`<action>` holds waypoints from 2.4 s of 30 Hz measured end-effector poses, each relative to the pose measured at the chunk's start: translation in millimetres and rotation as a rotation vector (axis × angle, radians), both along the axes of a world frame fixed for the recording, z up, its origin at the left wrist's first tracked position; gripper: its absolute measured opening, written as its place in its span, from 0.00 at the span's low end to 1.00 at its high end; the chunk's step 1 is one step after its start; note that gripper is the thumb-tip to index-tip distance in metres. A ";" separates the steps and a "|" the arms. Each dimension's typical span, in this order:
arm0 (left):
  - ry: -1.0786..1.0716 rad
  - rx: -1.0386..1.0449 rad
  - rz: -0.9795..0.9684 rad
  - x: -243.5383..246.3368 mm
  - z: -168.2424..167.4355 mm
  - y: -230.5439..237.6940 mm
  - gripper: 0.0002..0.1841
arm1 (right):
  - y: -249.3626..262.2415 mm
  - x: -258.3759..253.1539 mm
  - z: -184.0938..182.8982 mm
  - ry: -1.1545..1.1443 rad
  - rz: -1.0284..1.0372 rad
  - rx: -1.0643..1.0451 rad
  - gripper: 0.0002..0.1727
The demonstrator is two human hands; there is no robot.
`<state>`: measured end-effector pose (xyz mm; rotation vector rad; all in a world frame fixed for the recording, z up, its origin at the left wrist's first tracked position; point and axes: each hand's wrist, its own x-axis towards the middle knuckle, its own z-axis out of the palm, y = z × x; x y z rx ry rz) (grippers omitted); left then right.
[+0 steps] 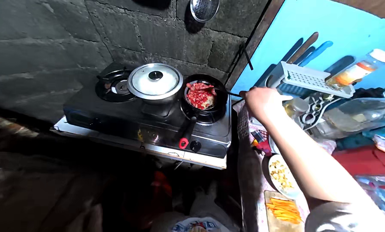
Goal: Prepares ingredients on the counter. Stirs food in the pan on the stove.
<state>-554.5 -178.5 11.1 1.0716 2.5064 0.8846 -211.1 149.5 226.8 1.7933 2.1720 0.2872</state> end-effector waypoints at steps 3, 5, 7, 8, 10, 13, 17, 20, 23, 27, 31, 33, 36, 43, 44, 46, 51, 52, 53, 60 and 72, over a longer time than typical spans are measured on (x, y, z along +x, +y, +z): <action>-0.131 0.114 -0.278 40.0 15.6 66.5 0.23 | -17.1 16.2 0.6 0.032 0.069 0.066 0.09; -0.105 0.171 -0.402 67.8 21.3 122.5 0.29 | -34.3 19.2 5.9 -0.021 0.048 0.015 0.08; -0.144 0.183 -0.486 93.8 24.1 174.1 0.34 | -44.7 15.2 3.2 -0.094 0.016 -0.078 0.11; -0.215 0.110 -0.517 104.2 28.2 195.3 0.36 | -46.4 10.7 -1.5 -0.116 -0.006 -0.132 0.12; -0.285 -0.075 -0.564 121.3 38.8 226.9 0.36 | -44.2 1.6 -15.9 -0.136 -0.042 -0.195 0.15; -0.255 -0.175 -0.631 136.2 44.8 246.7 0.28 | -30.0 -5.3 -31.8 -0.103 -0.056 -0.182 0.22; -0.271 -0.113 -0.660 136.0 47.7 237.7 0.25 | -6.4 -4.6 -43.4 -0.009 -0.040 -0.141 0.22; -0.344 -0.058 -0.633 132.0 56.1 223.9 0.20 | 0.1 -2.4 -38.8 0.019 -0.023 -0.119 0.19; -0.401 -0.059 -0.609 124.5 62.7 212.8 0.19 | -2.9 5.5 -19.9 0.049 -0.009 -0.065 0.17; -0.413 -0.110 -0.623 118.7 65.7 210.0 0.20 | 12.4 3.6 -13.3 0.034 -0.050 -0.047 0.10; -0.417 -0.094 -0.623 115.5 59.9 211.7 0.19 | 27.4 -20.2 -33.1 0.051 -0.071 -0.117 0.11; -0.422 -0.097 -0.617 113.5 58.3 212.1 0.19 | 19.2 -27.5 -41.8 0.022 -0.008 -0.157 0.13; -0.424 -0.104 -0.609 112.7 59.0 213.2 0.19 | -0.6 -16.8 -37.0 -0.072 0.104 -0.210 0.14; -0.404 -0.110 -0.618 109.1 58.8 216.2 0.18 | 8.3 3.6 14.2 -0.118 0.146 -0.021 0.11; -0.404 -0.107 -0.615 109.5 58.8 216.3 0.18 | 15.0 -5.3 12.0 -0.104 0.147 -0.015 0.10; -0.404 -0.109 -0.609 110.5 59.9 216.2 0.18 | 32.2 -24.3 -2.6 -0.097 0.165 -0.035 0.10; -0.409 -0.097 -0.592 111.4 59.5 214.7 0.18 | 45.0 -21.9 -19.8 -0.203 0.098 -0.139 0.09; -0.412 -0.085 -0.593 111.5 58.6 214.5 0.18 | 39.1 -14.1 -14.1 -0.215 0.058 -0.179 0.10; -0.410 -0.074 -0.596 111.4 57.0 214.5 0.18 | 31.7 -5.9 -7.3 -0.206 0.022 -0.221 0.11; -0.407 -0.067 -0.598 112.2 59.1 215.1 0.17 | -13.1 26.7 51.1 -0.146 0.041 -0.232 0.08; -0.406 -0.094 -0.629 106.6 58.7 218.7 0.17 | 3.5 19.8 -8.5 -0.145 0.141 -0.132 0.14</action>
